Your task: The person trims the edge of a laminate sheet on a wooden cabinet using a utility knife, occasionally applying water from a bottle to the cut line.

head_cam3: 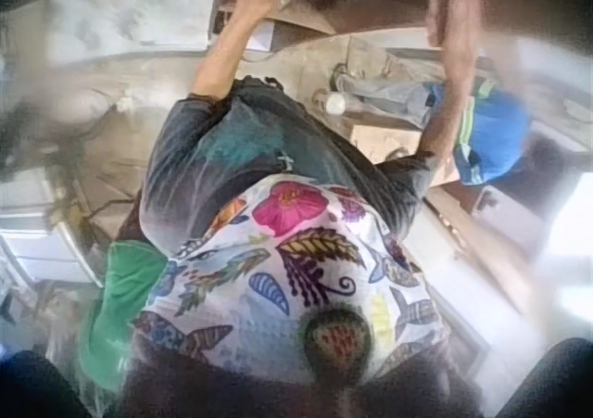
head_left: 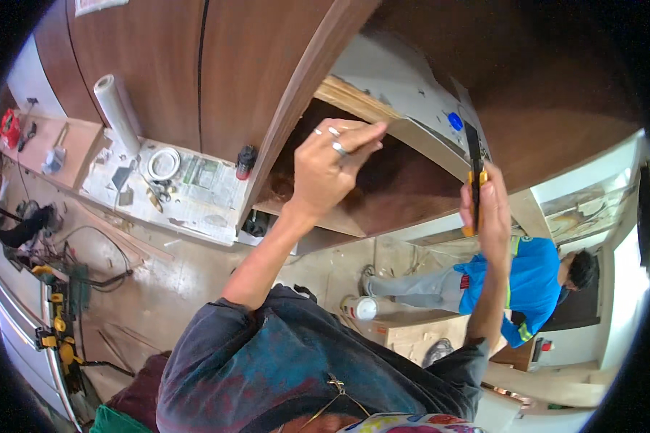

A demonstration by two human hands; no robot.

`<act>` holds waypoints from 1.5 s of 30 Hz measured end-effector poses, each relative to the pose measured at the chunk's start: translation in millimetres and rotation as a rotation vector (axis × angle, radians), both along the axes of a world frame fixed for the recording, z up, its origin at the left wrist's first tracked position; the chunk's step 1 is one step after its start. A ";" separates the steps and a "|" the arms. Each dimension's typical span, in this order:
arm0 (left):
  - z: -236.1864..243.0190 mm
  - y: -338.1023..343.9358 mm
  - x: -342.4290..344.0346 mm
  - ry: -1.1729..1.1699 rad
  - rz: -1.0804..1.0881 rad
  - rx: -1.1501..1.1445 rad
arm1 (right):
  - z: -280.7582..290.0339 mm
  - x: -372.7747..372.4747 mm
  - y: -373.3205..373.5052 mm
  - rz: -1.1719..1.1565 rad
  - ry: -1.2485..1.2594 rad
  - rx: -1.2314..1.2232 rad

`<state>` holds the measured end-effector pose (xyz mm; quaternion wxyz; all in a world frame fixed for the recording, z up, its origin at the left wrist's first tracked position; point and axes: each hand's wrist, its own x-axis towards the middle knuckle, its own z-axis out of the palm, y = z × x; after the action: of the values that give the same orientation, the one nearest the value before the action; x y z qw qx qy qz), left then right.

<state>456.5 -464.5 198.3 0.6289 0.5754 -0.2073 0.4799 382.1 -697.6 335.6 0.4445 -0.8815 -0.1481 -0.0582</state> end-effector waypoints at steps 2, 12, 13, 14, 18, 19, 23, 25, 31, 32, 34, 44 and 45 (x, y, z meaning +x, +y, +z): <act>-2.7 -2.1 -1.6 -0.037 0.033 0.028 | 26.6 12.0 8.2 0.058 0.069 -0.161; -14.2 -12.8 -9.5 -0.094 0.185 0.110 | 127.4 67.0 92.8 0.318 -0.406 -1.248; -15.6 -17.7 -11.4 -0.126 0.205 0.116 | 132.6 71.5 100.7 0.355 -0.386 -1.330; -16.1 -25.6 -14.4 -0.157 0.225 0.124 | 138.2 75.5 108.1 0.391 -0.366 -1.411; -18.7 -40.3 -34.6 -0.171 0.254 0.066 | 139.2 70.9 136.2 0.470 -0.381 -1.618; -19.9 -40.1 -35.1 -0.170 0.268 0.061 | 137.8 69.5 140.4 0.484 -0.409 -1.643; -20.1 -39.6 -32.6 -0.135 0.276 0.035 | 130.6 70.7 153.2 0.518 -0.489 -1.733; -19.0 -43.3 -35.0 -0.138 0.261 0.042 | 128.5 60.7 159.2 0.432 -0.458 -1.812; -20.4 -27.0 -30.5 -0.157 0.242 0.009 | 118.0 67.3 183.2 0.400 -0.450 -1.975; -20.9 -22.7 -29.2 -0.155 0.224 -0.006 | 118.3 69.1 184.7 0.396 -0.453 -1.974; -19.2 -26.3 -31.3 -0.180 0.164 -0.017 | 125.5 60.0 178.3 0.330 -0.390 -1.991; -26.0 -23.0 -19.8 -0.210 0.080 -0.011 | 171.2 75.1 166.7 0.510 -0.330 -1.809; -25.6 -18.8 -18.7 -0.203 0.054 0.009 | 169.9 77.3 166.3 0.528 -0.307 -1.793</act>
<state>437.9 -483.3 172.7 0.5891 0.5321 -0.2564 0.5515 459.4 -531.3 505.5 -0.4239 -0.8152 -0.3894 0.0644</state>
